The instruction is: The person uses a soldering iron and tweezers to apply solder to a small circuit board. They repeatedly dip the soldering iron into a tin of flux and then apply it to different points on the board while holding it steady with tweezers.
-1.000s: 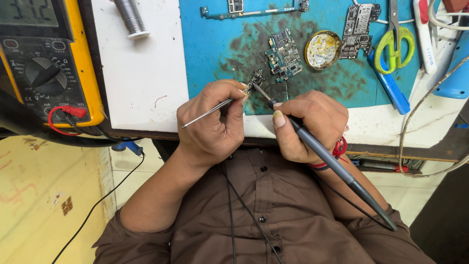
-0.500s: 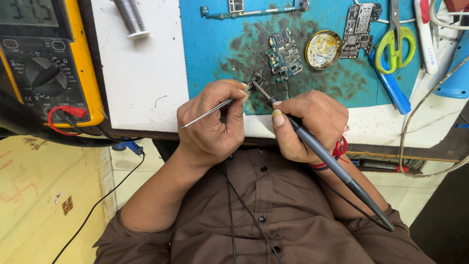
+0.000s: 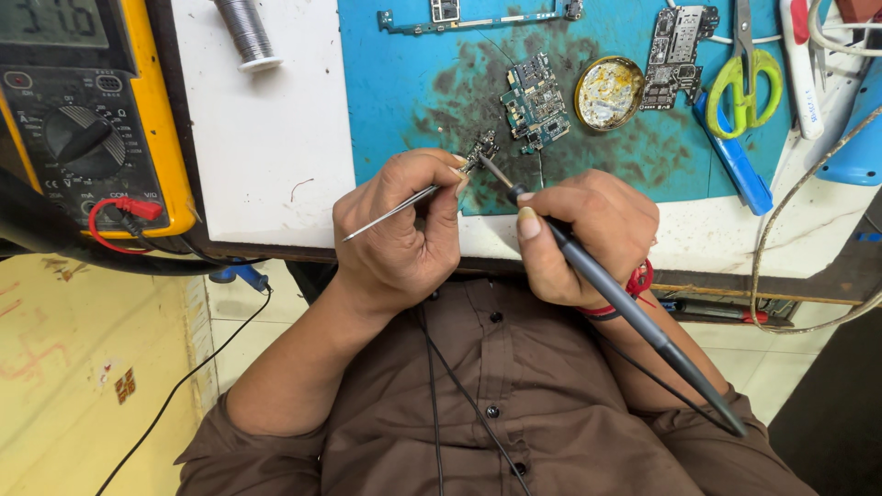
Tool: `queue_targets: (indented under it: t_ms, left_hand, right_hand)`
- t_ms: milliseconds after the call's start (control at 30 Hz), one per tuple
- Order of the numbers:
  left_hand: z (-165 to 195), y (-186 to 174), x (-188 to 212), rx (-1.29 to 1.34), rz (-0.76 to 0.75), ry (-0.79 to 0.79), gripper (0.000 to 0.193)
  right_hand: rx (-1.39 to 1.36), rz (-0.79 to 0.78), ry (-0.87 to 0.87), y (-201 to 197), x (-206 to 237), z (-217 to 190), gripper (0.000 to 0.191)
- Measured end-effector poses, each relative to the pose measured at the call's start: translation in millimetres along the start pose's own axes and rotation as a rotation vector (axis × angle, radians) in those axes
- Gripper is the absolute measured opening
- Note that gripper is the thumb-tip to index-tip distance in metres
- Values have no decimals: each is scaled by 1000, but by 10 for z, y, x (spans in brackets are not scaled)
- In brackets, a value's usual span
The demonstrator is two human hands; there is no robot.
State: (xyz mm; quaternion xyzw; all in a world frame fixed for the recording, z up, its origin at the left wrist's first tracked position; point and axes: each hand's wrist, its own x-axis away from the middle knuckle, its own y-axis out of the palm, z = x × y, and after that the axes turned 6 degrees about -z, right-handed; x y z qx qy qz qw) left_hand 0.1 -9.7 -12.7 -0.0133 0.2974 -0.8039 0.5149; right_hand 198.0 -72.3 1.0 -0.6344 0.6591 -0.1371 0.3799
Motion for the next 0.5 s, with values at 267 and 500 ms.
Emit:
queue_targets:
  t_ms: [267,500]
  left_hand:
    - [11,10,43,68,43,-48,20]
    - [-2,104,88,134,110,-126,18]
  right_hand:
    - [-31,21,25,-13,-27,-37,18]
    - [73,-35,-13,58,-125,-59,22]
